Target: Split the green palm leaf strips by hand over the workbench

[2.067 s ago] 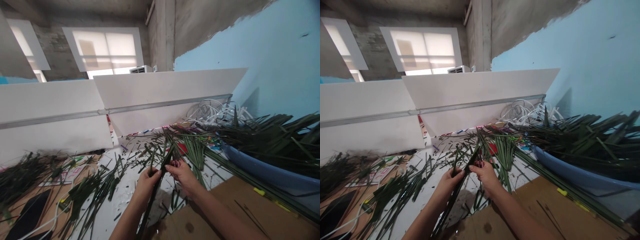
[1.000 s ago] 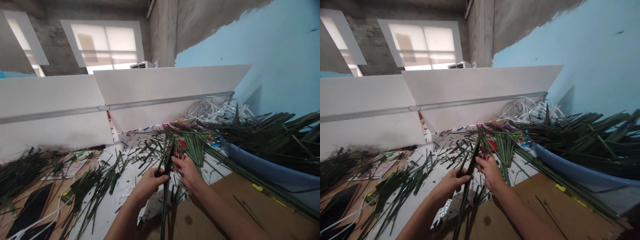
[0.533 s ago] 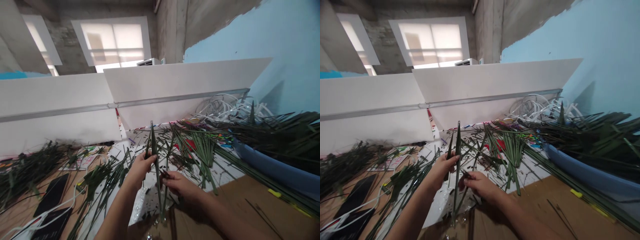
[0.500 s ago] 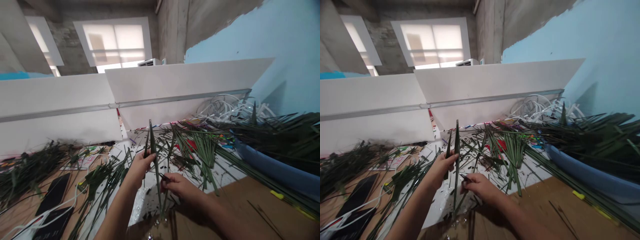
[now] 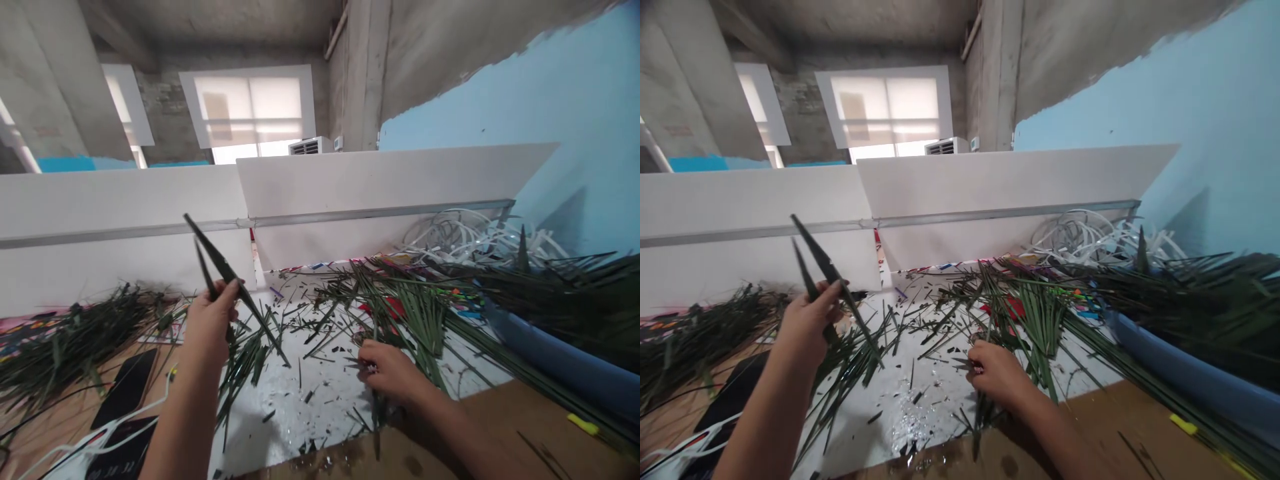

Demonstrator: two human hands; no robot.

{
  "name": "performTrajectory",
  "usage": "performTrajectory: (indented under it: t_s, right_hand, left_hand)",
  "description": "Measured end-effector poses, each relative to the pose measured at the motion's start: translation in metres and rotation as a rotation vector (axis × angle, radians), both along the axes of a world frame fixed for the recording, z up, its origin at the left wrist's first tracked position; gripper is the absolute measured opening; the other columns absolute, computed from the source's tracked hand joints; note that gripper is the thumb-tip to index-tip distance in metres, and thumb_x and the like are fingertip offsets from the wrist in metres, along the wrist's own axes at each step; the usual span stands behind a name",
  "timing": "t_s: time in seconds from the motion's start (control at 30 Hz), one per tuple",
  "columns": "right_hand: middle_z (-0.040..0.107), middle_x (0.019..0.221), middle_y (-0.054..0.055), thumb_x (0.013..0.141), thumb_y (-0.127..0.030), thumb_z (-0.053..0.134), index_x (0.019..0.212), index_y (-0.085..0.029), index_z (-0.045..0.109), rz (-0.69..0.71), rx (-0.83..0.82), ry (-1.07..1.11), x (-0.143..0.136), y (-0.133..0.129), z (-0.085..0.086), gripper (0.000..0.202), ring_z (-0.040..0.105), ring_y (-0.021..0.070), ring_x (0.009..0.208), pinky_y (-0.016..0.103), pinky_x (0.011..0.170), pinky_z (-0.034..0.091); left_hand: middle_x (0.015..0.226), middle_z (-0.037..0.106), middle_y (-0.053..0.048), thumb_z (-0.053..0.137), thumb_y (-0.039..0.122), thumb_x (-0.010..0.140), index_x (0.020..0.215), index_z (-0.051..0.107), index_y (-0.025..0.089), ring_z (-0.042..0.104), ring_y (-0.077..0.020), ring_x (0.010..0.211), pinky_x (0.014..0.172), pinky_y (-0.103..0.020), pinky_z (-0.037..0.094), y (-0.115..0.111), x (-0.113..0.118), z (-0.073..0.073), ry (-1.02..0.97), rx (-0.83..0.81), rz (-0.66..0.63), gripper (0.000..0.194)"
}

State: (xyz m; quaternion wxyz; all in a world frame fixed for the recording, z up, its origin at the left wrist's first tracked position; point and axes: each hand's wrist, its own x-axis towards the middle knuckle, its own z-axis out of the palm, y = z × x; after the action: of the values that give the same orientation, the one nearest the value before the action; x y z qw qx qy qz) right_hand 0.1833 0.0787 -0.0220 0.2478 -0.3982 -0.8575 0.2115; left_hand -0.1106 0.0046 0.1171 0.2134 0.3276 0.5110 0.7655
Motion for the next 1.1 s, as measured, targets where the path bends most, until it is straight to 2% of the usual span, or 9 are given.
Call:
performTrajectory:
  t_s: [0.07, 0.13, 0.23, 0.27, 0.4, 0.57, 0.8, 1.0, 1.1]
  right_hand:
    - [0.069, 0.102, 0.004, 0.064, -0.012, 0.061, 0.093, -0.025, 0.073, -0.030, -0.034, -0.036, 0.003, 0.000, 0.000, 0.034, 0.061, 0.0217, 0.087, 0.027, 0.071, 0.039]
    - [0.069, 0.115, 0.005, 0.068, -0.017, 0.063, 0.108, -0.027, 0.072, -0.086, -0.037, 0.035, 0.005, -0.001, 0.002, 0.042, 0.062, 0.0245, 0.097, 0.029, 0.078, 0.041]
    - [0.070, 0.098, 0.007, 0.081, -0.034, 0.059, 0.094, -0.023, 0.072, -0.112, -0.078, 0.259, 0.000, -0.004, 0.005, 0.022, 0.062, 0.0246, 0.089, 0.032, 0.077, 0.042]
    - [0.069, 0.089, 0.006, 0.084, -0.041, 0.057, 0.087, -0.021, 0.070, -0.090, -0.132, 0.361, -0.004, -0.005, 0.005, 0.024, 0.061, 0.0236, 0.083, 0.032, 0.074, 0.042]
    - [0.057, 0.068, 0.000, 0.076, -0.049, 0.069, 0.072, -0.020, 0.059, -0.021, -0.385, 0.666, -0.018, -0.007, -0.002, 0.031, 0.051, 0.0177, 0.068, 0.029, 0.066, 0.038]
    - [0.048, 0.060, -0.004, 0.060, -0.043, 0.083, 0.062, -0.019, 0.053, -0.011, -0.555, 0.740, -0.025, -0.012, -0.004, 0.038, 0.041, 0.0133, 0.060, 0.027, 0.061, 0.031]
    - [0.040, 0.055, -0.008, 0.061, -0.053, 0.081, 0.069, -0.019, 0.058, 0.000, -0.806, 0.874, -0.024, -0.016, 0.003, 0.042, 0.018, 0.0077, 0.048, 0.026, 0.049, 0.012]
    - [0.046, 0.060, -0.004, 0.066, -0.056, 0.076, 0.065, -0.019, 0.056, 0.045, -0.578, 0.908, -0.029, -0.017, 0.003, 0.043, 0.035, 0.0121, 0.058, 0.026, 0.057, 0.028]
    - [0.045, 0.059, -0.004, 0.070, -0.054, 0.073, 0.063, -0.019, 0.052, 0.036, -0.533, 0.855, -0.030, -0.017, 0.001, 0.041, 0.037, 0.0132, 0.060, 0.027, 0.059, 0.030]
  left_hand:
    - [0.055, 0.051, 0.005, 0.076, 0.038, 0.062, 0.074, 0.064, 0.017, 0.036, -0.0079, 0.046, 0.044, -0.021, 0.025, 0.006, 0.011, -0.010, 0.093, -0.113, -0.036, 0.026]
    - [0.057, 0.053, 0.004, 0.071, 0.037, 0.067, 0.072, 0.063, 0.017, 0.041, -0.0104, 0.051, 0.050, -0.023, 0.030, 0.017, 0.032, -0.027, 0.195, -0.164, -0.120, 0.022]
    - [0.058, 0.054, 0.003, 0.064, 0.034, 0.071, 0.064, 0.055, 0.019, 0.048, -0.0143, 0.059, 0.059, -0.026, 0.037, 0.032, 0.071, -0.055, 0.323, -0.185, -0.234, 0.019]
    - [0.058, 0.055, 0.002, 0.063, 0.033, 0.072, 0.063, 0.054, 0.019, 0.048, -0.0149, 0.060, 0.060, -0.027, 0.037, 0.035, 0.082, -0.065, 0.340, -0.195, -0.265, 0.019]
    - [0.057, 0.054, 0.003, 0.062, 0.031, 0.071, 0.061, 0.053, 0.020, 0.046, -0.0151, 0.059, 0.057, -0.027, 0.034, 0.039, 0.110, -0.090, 0.364, -0.222, -0.334, 0.018]
    - [0.056, 0.051, 0.004, 0.066, 0.036, 0.064, 0.060, 0.054, 0.019, 0.046, -0.0131, 0.058, 0.058, -0.025, 0.037, 0.038, 0.118, -0.097, 0.201, -0.234, -0.453, 0.021]
    - [0.049, 0.039, 0.009, 0.071, 0.048, 0.065, 0.077, 0.064, 0.016, 0.028, -0.0076, 0.044, 0.044, -0.022, 0.022, 0.037, 0.116, -0.105, -0.022, -0.327, -0.580, 0.036]
    - [0.055, 0.043, 0.007, 0.067, 0.049, 0.066, 0.095, 0.069, 0.012, 0.029, -0.0071, 0.045, 0.045, -0.022, 0.021, 0.034, 0.129, -0.112, -0.055, -0.380, -0.572, 0.046]
    - [0.057, 0.046, 0.006, 0.066, 0.046, 0.066, 0.093, 0.070, 0.013, 0.030, -0.0075, 0.046, 0.046, -0.022, 0.020, 0.033, 0.133, -0.111, -0.029, -0.396, -0.557, 0.043]
